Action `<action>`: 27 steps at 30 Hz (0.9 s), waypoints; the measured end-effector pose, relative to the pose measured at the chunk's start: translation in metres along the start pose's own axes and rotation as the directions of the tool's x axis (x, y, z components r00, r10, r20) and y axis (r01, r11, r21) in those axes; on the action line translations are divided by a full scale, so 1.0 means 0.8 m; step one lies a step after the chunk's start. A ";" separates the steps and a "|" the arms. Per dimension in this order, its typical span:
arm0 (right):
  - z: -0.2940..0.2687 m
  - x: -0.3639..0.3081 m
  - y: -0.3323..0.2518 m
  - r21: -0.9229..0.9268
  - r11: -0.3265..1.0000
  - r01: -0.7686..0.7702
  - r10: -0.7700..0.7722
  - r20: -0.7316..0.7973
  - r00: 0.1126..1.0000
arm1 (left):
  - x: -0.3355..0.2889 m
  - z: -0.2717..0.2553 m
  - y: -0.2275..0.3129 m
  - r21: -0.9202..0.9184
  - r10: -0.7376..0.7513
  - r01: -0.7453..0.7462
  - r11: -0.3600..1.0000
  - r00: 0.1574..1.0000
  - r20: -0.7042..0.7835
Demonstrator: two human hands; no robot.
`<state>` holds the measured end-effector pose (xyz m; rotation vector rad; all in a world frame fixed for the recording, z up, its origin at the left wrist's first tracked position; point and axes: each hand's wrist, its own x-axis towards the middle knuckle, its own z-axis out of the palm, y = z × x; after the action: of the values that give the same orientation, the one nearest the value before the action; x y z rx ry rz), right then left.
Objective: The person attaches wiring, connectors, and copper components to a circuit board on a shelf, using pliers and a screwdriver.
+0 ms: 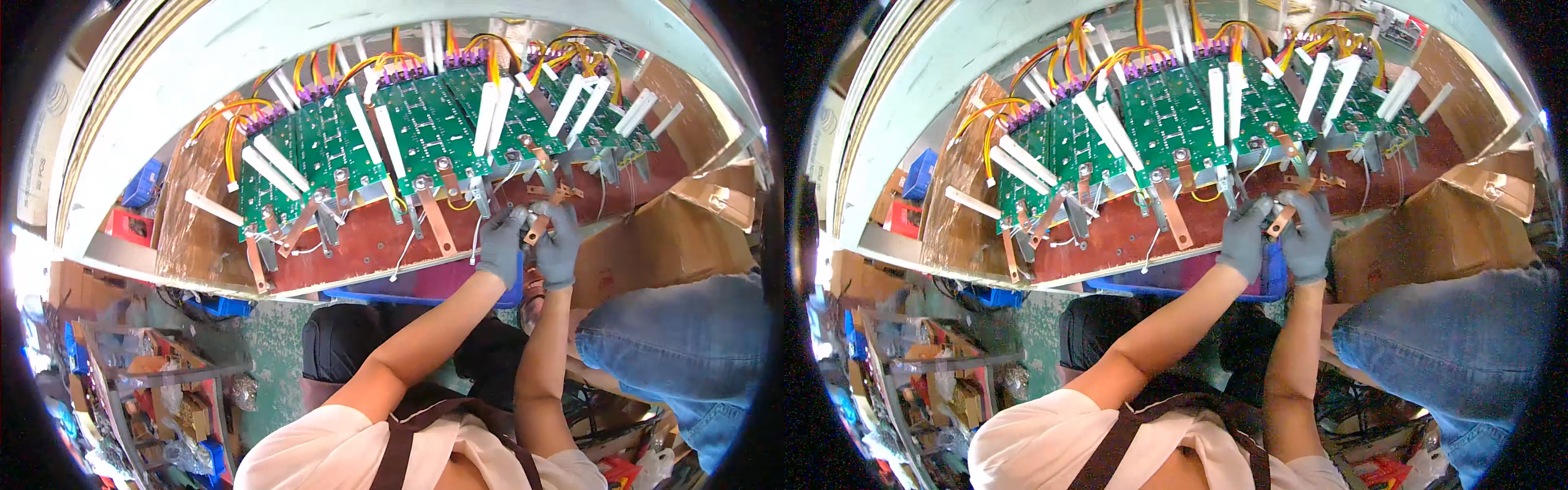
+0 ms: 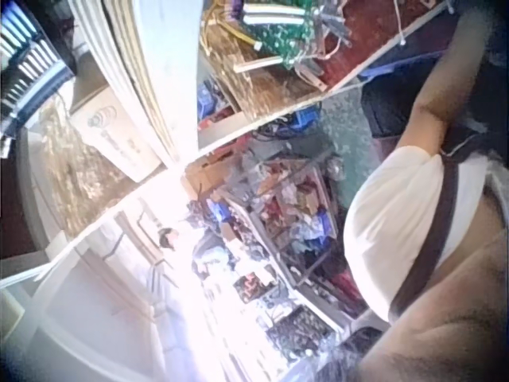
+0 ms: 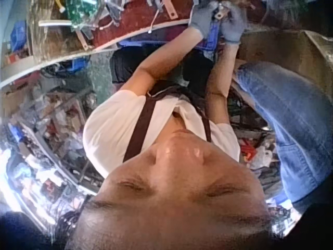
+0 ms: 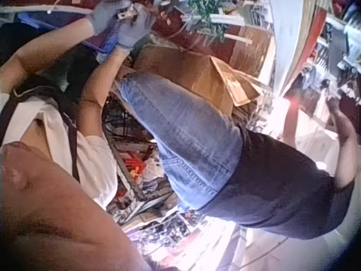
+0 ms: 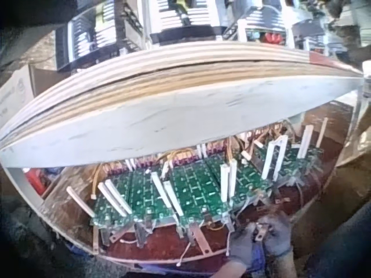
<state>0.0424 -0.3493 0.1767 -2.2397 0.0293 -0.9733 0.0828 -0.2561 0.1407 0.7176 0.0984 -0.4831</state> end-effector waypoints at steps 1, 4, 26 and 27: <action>0.002 0.000 0.003 0.032 0.999 0.019 -0.019 -0.018 1.000 | -0.003 0.000 0.003 -0.068 -0.016 0.020 0.997 0.999 0.051; 0.012 -0.002 0.001 0.120 0.992 -0.041 0.044 -0.020 0.999 | 0.004 -0.013 0.014 -0.136 -0.170 0.185 0.973 0.979 0.114; 0.005 0.024 -0.035 0.237 0.971 -0.015 0.117 -0.426 0.897 | 0.041 0.060 0.073 -0.074 0.056 -0.073 0.995 0.976 -0.211; 0.004 0.024 -0.037 0.235 0.972 -0.015 0.118 -0.429 0.896 | 0.039 0.060 0.073 -0.037 0.108 -0.117 0.992 0.974 -0.200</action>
<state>0.0515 -0.3297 0.2052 -1.7620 0.1876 -1.3570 0.1335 -0.2622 0.2047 0.7186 0.2539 -0.2988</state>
